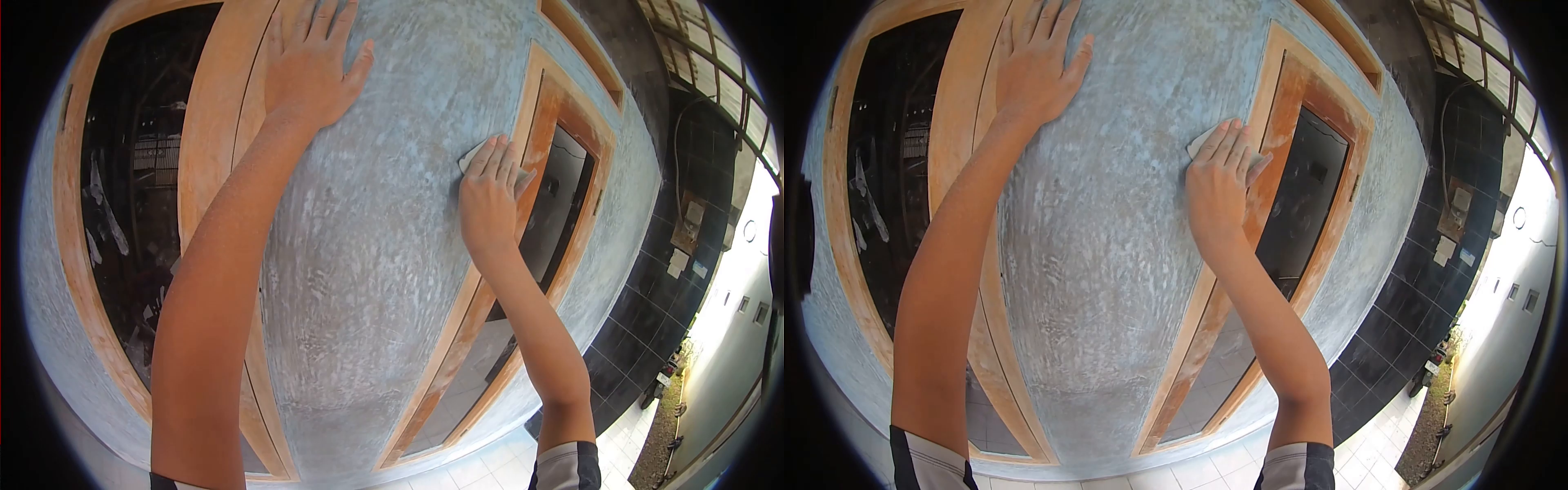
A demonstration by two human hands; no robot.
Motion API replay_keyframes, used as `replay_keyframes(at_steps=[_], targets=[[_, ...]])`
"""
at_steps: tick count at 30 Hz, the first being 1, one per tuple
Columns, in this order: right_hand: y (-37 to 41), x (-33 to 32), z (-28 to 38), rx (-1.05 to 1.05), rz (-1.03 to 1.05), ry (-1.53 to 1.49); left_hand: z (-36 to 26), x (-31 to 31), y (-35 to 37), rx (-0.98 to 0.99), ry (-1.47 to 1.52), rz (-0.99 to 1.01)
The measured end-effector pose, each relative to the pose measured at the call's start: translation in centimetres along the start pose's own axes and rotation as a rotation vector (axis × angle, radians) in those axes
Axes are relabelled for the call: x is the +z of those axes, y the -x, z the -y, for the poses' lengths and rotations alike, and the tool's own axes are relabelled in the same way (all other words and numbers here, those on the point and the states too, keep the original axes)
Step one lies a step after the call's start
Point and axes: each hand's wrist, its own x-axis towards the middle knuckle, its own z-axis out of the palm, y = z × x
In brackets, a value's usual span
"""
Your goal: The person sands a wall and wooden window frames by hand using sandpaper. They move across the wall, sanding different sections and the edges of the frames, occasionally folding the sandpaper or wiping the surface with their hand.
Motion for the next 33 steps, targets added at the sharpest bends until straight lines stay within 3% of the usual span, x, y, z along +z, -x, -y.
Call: replay_keyframes(at_steps=[3,6,10,12,18,22,25,31,33], targets=[[-2.5,0.3,-2.3,0.135,0.016,-0.104,0.2,0.8,-0.1,0.013,0.009,0.000],[-2.6,-0.8,-0.6,0.122,0.082,-0.024,0.0,0.3,0.2,0.013,0.006,0.002],[-3.6,0.4,-2.1,0.055,0.002,-0.019,-0.2,0.2,0.2,-0.010,0.019,0.002],[-5.4,0.3,-3.3,0.156,0.105,-0.073,-0.4,-0.2,0.3,-0.019,0.017,0.018],[-5.1,0.6,-2.7,0.058,0.009,-0.078,0.4,1.1,0.0,-0.001,-0.004,-0.006],[-5.9,1.3,-2.9,0.156,0.045,-0.064,0.4,1.1,0.1,0.015,-0.022,0.012],[-5.8,0.9,-1.9,0.017,-0.047,0.016,-0.3,-0.1,0.1,-0.012,0.024,0.030],[-9.2,1.2,-3.8,0.218,0.103,-0.081,-0.2,0.1,0.2,0.001,0.015,0.011],[-8.5,1.3,-3.0,0.112,-0.038,0.009,0.2,0.9,0.3,0.010,0.006,-0.009]])
